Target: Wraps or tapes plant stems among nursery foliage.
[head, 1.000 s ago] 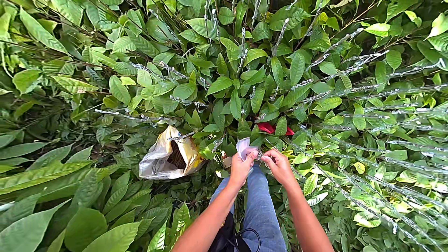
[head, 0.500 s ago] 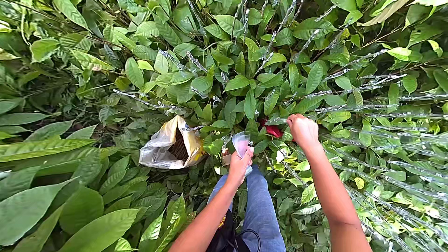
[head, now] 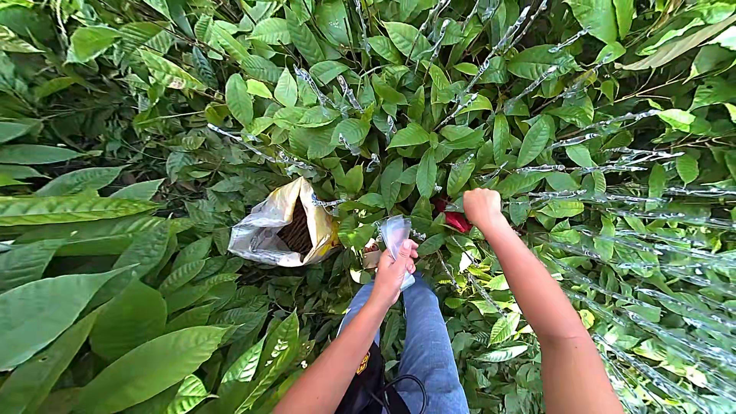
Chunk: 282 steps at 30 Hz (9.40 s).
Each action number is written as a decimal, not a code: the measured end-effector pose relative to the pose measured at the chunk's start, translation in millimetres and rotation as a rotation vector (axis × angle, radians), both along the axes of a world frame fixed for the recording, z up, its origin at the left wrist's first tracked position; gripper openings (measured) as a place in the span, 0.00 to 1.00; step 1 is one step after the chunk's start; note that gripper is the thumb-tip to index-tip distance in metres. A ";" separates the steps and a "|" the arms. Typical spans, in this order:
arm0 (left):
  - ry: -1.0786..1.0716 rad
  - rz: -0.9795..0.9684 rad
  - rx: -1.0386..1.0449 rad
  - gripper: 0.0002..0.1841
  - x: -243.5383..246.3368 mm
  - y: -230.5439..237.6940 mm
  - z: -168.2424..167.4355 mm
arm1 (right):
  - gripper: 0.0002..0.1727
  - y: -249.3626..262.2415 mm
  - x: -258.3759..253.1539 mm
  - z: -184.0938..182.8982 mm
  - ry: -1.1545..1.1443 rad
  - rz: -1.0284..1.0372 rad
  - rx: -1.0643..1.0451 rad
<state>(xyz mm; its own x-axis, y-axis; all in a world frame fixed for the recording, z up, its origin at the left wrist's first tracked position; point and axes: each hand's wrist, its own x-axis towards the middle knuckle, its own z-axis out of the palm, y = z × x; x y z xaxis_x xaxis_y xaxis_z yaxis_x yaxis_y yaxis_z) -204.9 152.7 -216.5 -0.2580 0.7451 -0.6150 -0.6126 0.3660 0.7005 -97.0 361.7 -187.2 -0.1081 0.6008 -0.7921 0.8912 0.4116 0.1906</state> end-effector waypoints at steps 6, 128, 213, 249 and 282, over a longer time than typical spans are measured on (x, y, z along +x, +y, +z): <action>-0.012 -0.012 0.045 0.18 -6.1 -3.0 3.0 | 0.15 -12.1 -9.1 -59.8 -0.083 0.110 -0.022; -0.072 -0.040 -0.013 0.26 7.3 22.2 -5.8 | 0.19 62.9 25.4 -108.6 -0.118 0.113 0.071; 0.216 -1.466 0.462 0.15 126.9 54.9 106.1 | 0.17 92.2 179.2 90.2 0.234 -0.240 0.469; 0.065 -0.656 0.166 0.18 51.3 34.6 61.9 | 0.18 120.8 97.7 -38.1 -0.277 -0.069 0.017; -0.254 0.048 -0.110 0.17 66.6 67.9 56.5 | 0.22 24.6 135.9 -70.6 0.694 -0.391 0.188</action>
